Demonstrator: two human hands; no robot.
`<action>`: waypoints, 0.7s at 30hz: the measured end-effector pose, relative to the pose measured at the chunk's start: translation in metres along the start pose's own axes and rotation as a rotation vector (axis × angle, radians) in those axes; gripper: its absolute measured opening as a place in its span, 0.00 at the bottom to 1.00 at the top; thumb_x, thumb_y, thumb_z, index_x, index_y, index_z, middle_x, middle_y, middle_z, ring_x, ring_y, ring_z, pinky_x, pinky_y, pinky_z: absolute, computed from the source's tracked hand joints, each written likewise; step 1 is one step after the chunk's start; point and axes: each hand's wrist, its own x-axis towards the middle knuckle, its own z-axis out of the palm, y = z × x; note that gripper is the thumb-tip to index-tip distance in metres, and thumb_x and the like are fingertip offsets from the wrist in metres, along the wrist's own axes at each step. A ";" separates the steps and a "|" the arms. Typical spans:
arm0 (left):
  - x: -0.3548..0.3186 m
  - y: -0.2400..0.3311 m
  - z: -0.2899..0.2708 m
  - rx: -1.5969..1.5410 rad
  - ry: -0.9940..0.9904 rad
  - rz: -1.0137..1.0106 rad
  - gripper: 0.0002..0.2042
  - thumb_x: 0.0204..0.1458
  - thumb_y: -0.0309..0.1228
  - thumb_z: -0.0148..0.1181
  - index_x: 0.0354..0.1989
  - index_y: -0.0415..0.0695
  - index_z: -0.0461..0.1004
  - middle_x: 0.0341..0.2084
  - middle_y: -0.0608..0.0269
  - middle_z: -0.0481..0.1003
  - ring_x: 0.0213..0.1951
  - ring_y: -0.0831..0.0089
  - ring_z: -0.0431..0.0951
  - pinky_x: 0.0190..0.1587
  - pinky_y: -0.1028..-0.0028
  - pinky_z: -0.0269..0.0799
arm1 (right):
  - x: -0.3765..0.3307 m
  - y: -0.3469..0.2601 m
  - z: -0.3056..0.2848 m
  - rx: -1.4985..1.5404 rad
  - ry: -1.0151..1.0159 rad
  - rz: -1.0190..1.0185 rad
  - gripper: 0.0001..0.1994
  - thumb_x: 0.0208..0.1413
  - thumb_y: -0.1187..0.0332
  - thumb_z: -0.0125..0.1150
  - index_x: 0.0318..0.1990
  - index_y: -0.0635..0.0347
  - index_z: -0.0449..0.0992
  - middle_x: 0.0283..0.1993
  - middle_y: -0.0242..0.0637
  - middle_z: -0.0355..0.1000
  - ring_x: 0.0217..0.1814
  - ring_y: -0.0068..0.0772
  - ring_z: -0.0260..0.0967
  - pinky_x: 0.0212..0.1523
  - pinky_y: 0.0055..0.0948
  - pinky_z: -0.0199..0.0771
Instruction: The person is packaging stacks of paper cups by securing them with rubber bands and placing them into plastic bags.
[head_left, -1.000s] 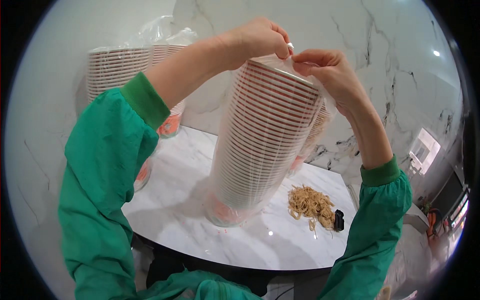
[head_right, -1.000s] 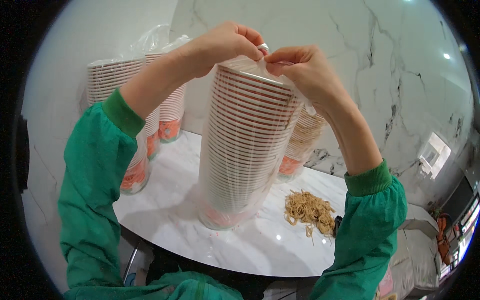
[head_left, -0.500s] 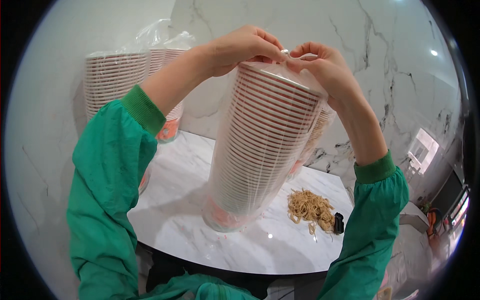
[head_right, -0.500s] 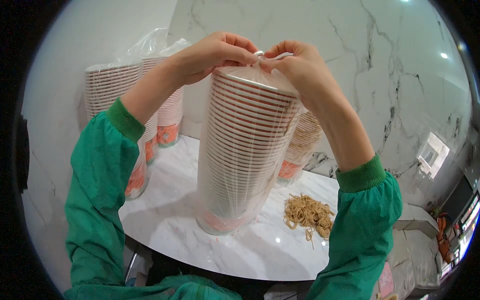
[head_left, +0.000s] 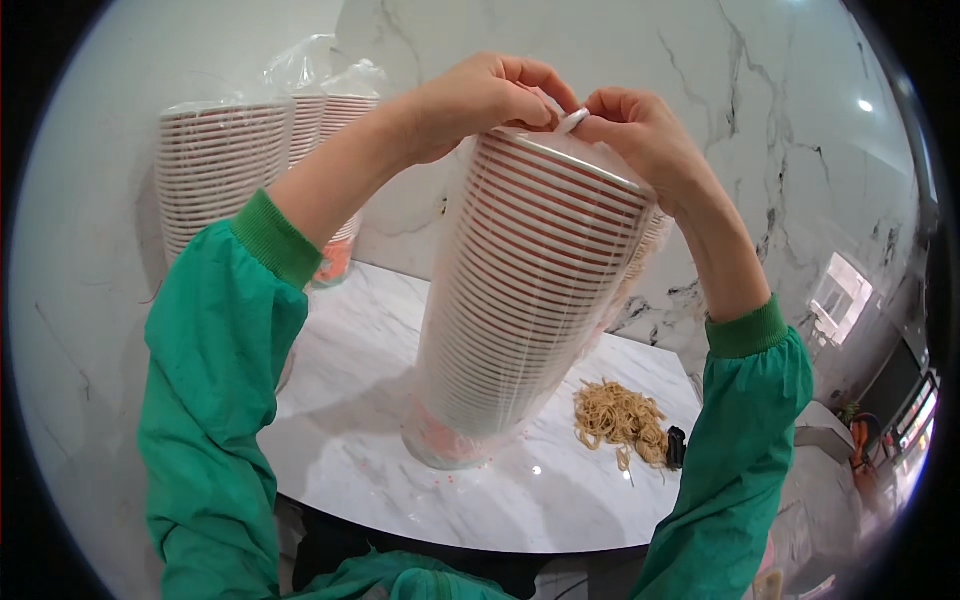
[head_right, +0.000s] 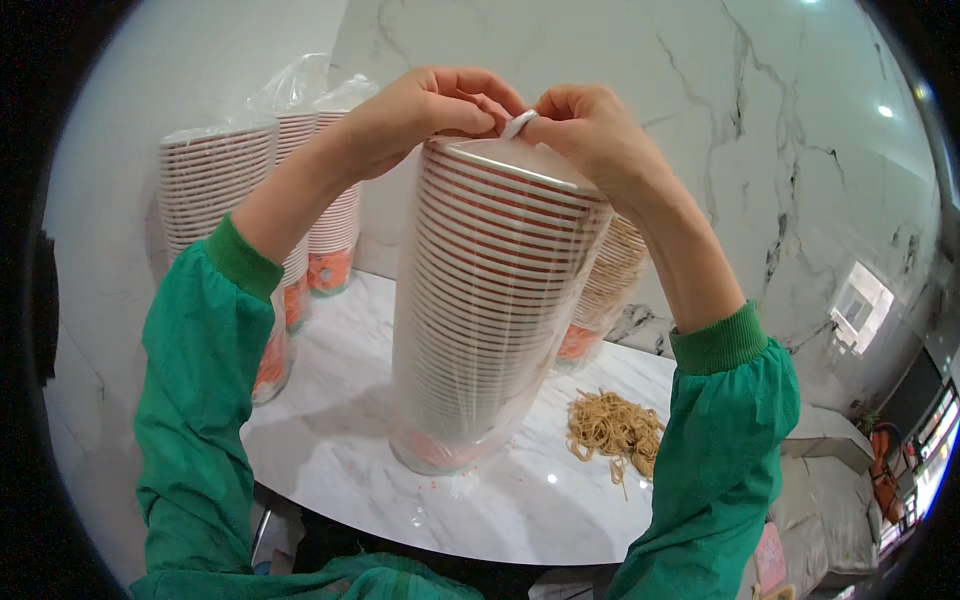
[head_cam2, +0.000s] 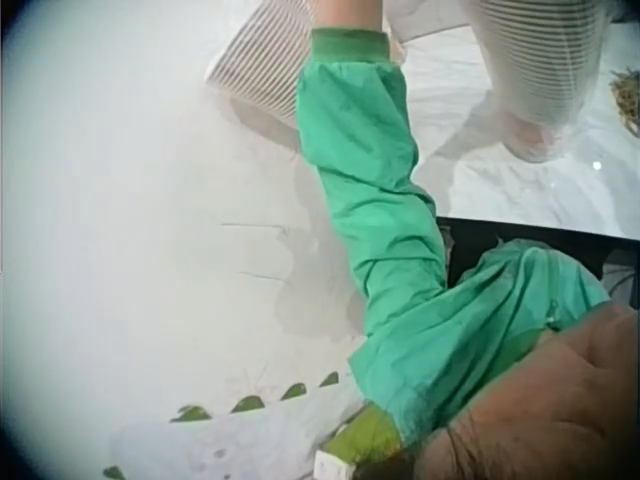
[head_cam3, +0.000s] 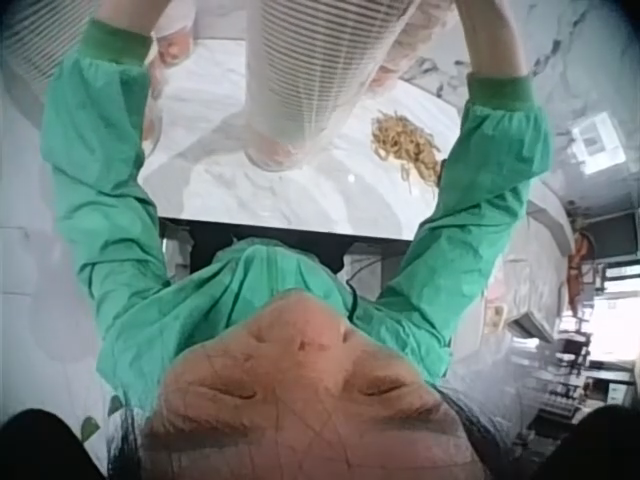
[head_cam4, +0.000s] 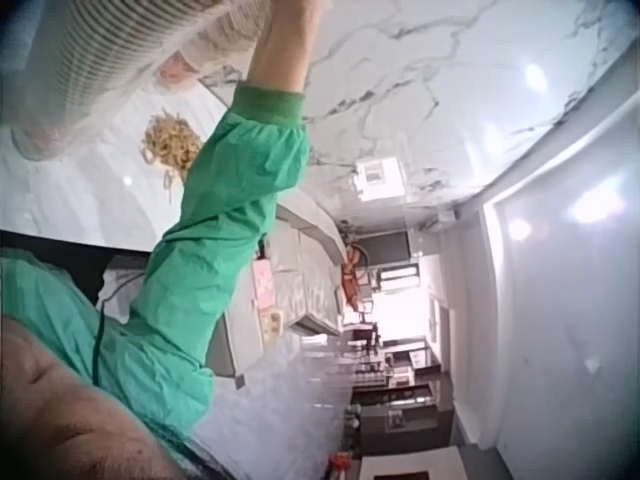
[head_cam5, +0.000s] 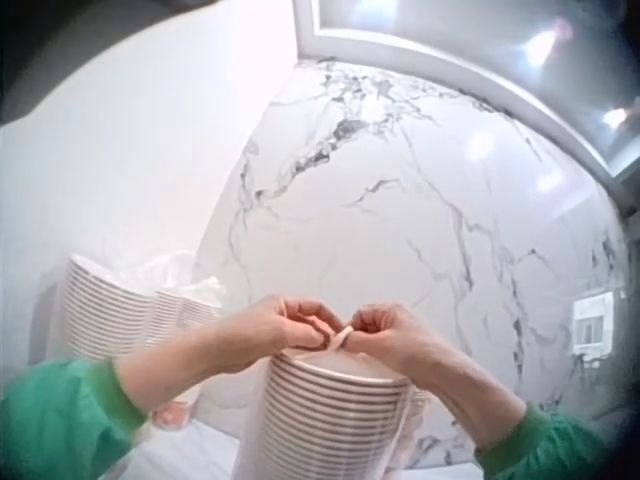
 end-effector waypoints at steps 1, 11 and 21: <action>0.000 0.000 0.000 -0.030 0.006 -0.008 0.12 0.54 0.28 0.64 0.46 0.40 0.79 0.35 0.66 0.80 0.39 0.81 0.78 0.46 0.81 0.74 | -0.001 -0.001 0.002 -0.101 0.044 -0.064 0.09 0.57 0.69 0.63 0.38 0.68 0.80 0.31 0.34 0.76 0.34 0.22 0.71 0.34 0.24 0.71; 0.013 0.015 0.010 0.120 0.044 -0.091 0.07 0.55 0.29 0.67 0.37 0.38 0.80 0.30 0.65 0.79 0.33 0.81 0.78 0.38 0.82 0.75 | -0.009 0.004 0.000 -0.189 0.096 -0.180 0.11 0.55 0.68 0.62 0.36 0.71 0.81 0.30 0.37 0.77 0.32 0.24 0.71 0.35 0.27 0.72; 0.017 0.022 0.023 0.201 0.107 -0.109 0.06 0.47 0.25 0.62 0.34 0.41 0.76 0.24 0.69 0.73 0.27 0.82 0.71 0.30 0.81 0.66 | -0.010 0.016 -0.002 -0.018 0.031 -0.399 0.14 0.54 0.67 0.61 0.45 0.68 0.76 0.34 0.36 0.75 0.38 0.25 0.70 0.40 0.26 0.72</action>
